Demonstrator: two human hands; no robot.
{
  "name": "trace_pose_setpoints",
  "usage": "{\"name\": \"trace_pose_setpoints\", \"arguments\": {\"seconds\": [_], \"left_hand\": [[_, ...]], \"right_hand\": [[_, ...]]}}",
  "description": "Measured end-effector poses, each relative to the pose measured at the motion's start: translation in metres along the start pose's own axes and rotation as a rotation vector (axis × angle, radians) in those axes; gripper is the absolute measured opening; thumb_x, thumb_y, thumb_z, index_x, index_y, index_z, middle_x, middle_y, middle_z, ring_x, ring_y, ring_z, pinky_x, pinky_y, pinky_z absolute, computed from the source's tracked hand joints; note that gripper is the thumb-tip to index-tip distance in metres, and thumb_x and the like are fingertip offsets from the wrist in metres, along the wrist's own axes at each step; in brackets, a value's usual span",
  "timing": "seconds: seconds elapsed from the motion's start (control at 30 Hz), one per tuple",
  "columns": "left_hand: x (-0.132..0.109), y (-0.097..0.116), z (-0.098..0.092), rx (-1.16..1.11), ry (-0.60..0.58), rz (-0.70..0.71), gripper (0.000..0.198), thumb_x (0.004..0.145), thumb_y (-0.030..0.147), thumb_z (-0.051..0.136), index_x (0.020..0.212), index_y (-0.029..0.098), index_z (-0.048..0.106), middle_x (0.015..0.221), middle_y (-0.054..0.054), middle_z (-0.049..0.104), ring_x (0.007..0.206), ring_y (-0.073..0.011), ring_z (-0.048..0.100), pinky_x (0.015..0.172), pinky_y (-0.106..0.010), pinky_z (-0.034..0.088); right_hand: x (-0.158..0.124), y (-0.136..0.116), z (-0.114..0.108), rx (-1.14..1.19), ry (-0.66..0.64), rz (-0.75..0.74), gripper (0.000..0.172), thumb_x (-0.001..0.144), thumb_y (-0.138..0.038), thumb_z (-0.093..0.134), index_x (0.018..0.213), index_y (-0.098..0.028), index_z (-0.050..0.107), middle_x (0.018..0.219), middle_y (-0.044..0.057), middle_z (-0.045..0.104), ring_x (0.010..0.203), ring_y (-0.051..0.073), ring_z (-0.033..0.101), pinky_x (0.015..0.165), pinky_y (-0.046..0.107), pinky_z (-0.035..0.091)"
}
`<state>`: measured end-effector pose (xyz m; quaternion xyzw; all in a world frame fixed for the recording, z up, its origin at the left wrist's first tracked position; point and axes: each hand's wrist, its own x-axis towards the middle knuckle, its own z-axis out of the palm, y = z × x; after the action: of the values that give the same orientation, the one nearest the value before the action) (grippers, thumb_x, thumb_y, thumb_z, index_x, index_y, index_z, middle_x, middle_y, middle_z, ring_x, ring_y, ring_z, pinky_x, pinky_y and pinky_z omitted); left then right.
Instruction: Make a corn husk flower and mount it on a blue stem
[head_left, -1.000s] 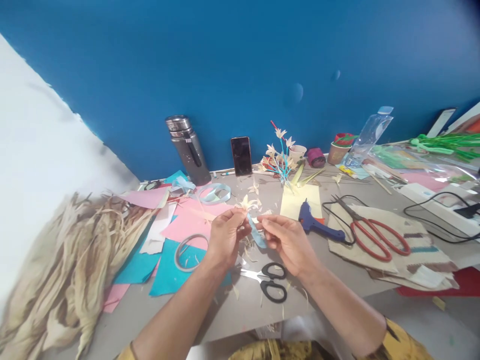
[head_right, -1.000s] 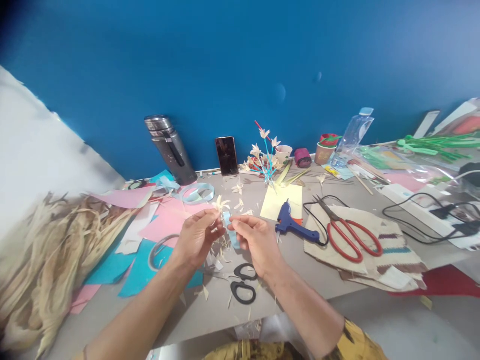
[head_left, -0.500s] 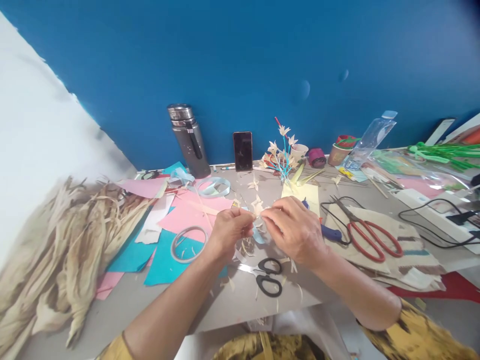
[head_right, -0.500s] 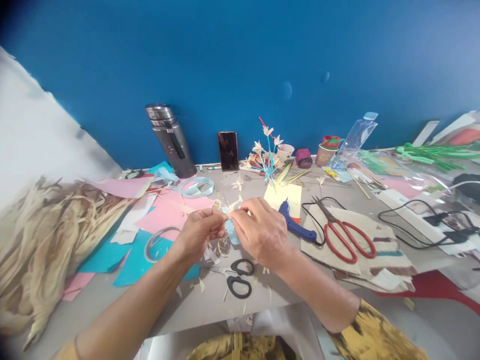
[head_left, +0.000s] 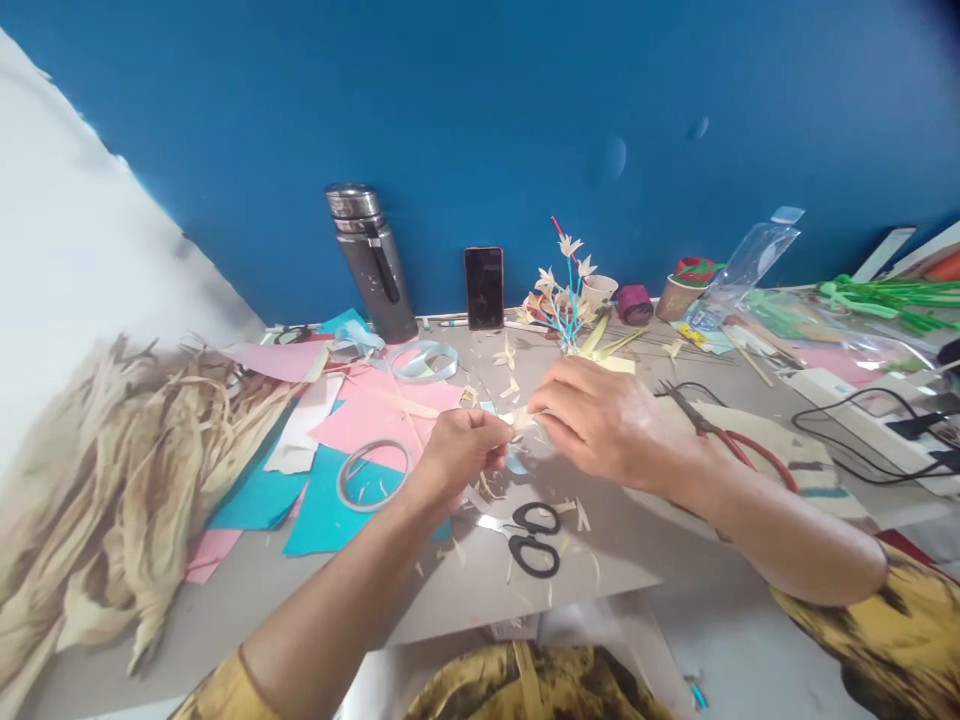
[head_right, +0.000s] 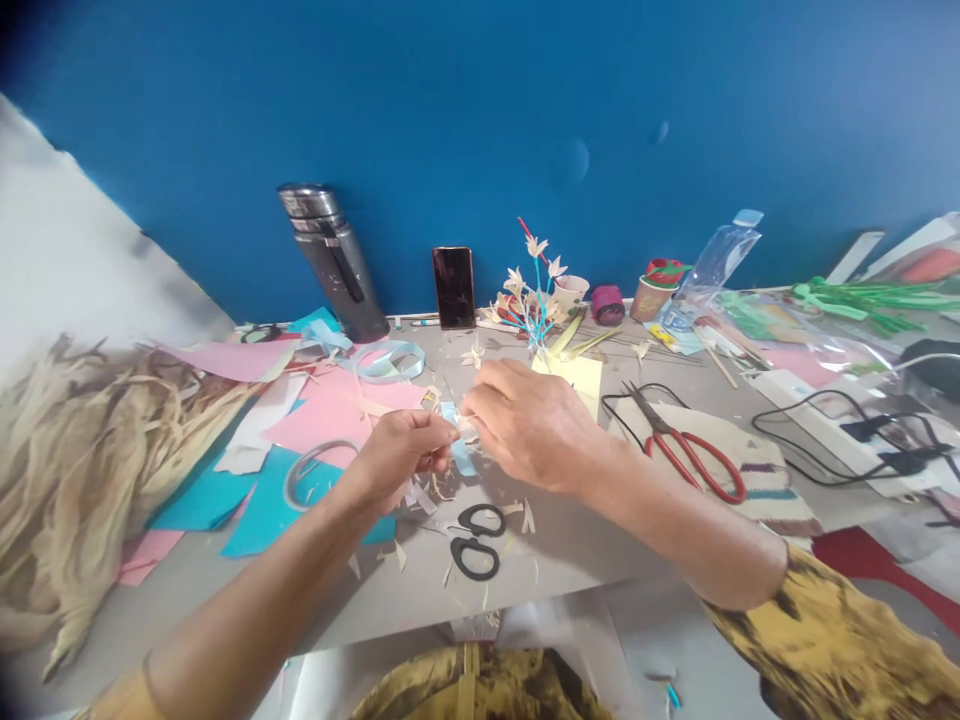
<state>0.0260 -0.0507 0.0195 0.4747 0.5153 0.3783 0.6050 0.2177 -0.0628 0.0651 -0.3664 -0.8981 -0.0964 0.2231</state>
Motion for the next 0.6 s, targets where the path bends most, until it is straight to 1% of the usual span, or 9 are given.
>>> {"name": "trace_pose_setpoints", "arguments": {"seconds": [0.07,0.1,0.2,0.27,0.4,0.47,0.53,0.6], "left_hand": [[0.000,0.000,0.000,-0.036,-0.002,-0.034,0.015,0.061,0.025,0.067,0.052,0.015,0.060,0.050,0.001,0.054,0.046,-0.0095,0.050,0.050,-0.023,0.040],[0.000,0.001,0.000,-0.046,-0.003,-0.050,0.014,0.060,0.024,0.067,0.052,0.015,0.059,0.051,0.001,0.054,0.046,-0.0093,0.050,0.051,-0.023,0.041],[-0.001,0.001,0.001,-0.057,0.003,-0.072,0.013,0.059,0.023,0.066,0.052,0.015,0.058,0.051,0.001,0.054,0.045,-0.0092,0.051,0.051,-0.023,0.042],[0.000,0.001,0.002,-0.060,0.000,-0.073,0.014,0.059,0.023,0.067,0.051,0.016,0.058,0.050,0.001,0.053,0.044,-0.0090,0.050,0.051,-0.023,0.043],[-0.001,0.001,0.003,-0.049,-0.013,-0.065,0.019,0.059,0.024,0.067,0.047,0.017,0.053,0.046,0.003,0.049,0.041,-0.0087,0.047,0.050,-0.024,0.041],[-0.001,0.002,0.004,-0.035,-0.014,-0.063,0.018,0.058,0.024,0.066,0.047,0.017,0.053,0.046,0.003,0.049,0.042,-0.0092,0.048,0.049,-0.024,0.039],[-0.002,0.002,0.004,0.011,-0.014,-0.046,0.015,0.058,0.023,0.064,0.048,0.017,0.056,0.046,0.002,0.052,0.043,-0.0098,0.048,0.048,-0.023,0.037],[-0.003,0.002,0.005,0.124,-0.008,-0.005,0.012,0.059,0.021,0.061,0.048,0.018,0.058,0.045,0.000,0.054,0.043,-0.0105,0.047,0.048,-0.023,0.035]], "right_hand": [[-0.004,0.000,-0.003,0.028,0.022,0.002,0.023,0.089,-0.010,0.047,0.095,-0.015,0.069,0.092,0.007,0.062,0.080,0.017,0.054,0.059,0.028,0.035],[-0.006,0.000,-0.002,0.018,0.034,0.003,0.023,0.087,-0.011,0.048,0.095,-0.015,0.069,0.093,0.008,0.062,0.080,0.017,0.054,0.059,0.028,0.035],[-0.012,-0.003,0.004,-0.051,0.050,0.001,0.019,0.089,-0.015,0.050,0.089,-0.015,0.070,0.089,0.008,0.062,0.078,0.018,0.053,0.058,0.029,0.033],[-0.013,-0.005,0.009,-0.090,0.053,-0.018,0.020,0.091,-0.018,0.051,0.085,-0.015,0.070,0.086,0.008,0.062,0.076,0.018,0.052,0.057,0.030,0.032],[-0.012,-0.005,0.016,-0.125,0.085,-0.052,0.024,0.092,-0.014,0.050,0.077,-0.016,0.069,0.078,0.006,0.059,0.072,0.016,0.048,0.055,0.030,0.028],[-0.012,-0.004,0.017,-0.125,0.095,-0.061,0.026,0.091,-0.011,0.049,0.074,-0.016,0.067,0.075,0.005,0.058,0.070,0.015,0.046,0.054,0.030,0.026],[-0.011,-0.003,0.017,-0.113,0.078,-0.077,0.026,0.091,-0.010,0.048,0.072,-0.016,0.066,0.076,0.005,0.058,0.070,0.015,0.045,0.053,0.030,0.025],[-0.008,-0.002,0.016,-0.105,0.012,-0.115,0.026,0.091,-0.011,0.048,0.072,-0.015,0.065,0.078,0.006,0.059,0.071,0.016,0.045,0.053,0.031,0.024]]}}
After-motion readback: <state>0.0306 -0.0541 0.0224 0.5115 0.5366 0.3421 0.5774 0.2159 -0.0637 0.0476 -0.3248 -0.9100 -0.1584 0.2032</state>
